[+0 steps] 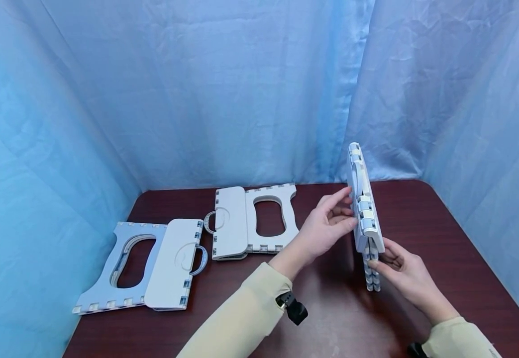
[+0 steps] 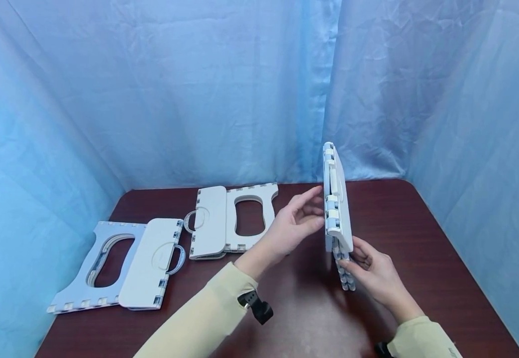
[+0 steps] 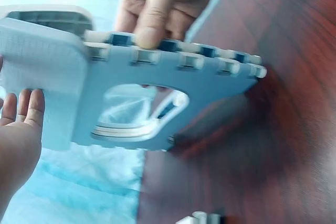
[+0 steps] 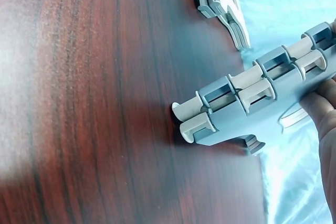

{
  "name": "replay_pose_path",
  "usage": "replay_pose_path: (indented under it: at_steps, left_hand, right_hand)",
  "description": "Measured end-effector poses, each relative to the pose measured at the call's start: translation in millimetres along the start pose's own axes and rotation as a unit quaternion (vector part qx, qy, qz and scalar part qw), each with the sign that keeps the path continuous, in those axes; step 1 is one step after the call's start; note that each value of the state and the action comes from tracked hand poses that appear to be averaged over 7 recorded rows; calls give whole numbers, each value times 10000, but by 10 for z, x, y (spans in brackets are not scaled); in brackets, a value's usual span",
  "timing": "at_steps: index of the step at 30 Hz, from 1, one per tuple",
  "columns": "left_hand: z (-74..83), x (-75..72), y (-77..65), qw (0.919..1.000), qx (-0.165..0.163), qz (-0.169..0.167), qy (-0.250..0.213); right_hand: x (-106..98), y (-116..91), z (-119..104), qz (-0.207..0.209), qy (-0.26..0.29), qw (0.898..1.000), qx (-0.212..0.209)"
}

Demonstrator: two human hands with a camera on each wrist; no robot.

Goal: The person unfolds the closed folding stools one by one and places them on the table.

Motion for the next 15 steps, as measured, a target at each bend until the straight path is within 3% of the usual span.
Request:
replay_pose_path:
  at_steps: [9,15]
  left_hand:
    - [-366,43,-170,9977,-605,-217,232]
    - [-547,74,-249,9929,-1043,-377,426]
  right_hand:
    - [31,1,16,33,37,9999,139]
    - [36,-13,-13,167,317,9994,-7]
Point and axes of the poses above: each hand's wrist, its own y-axis towards the middle knuckle, its own x-axis out of the palm, z = x × y, the point moved 8 cm from there along y, towards the middle knuckle, and after that the axes turned 3 degrees about -z, right-handed, at the moved point
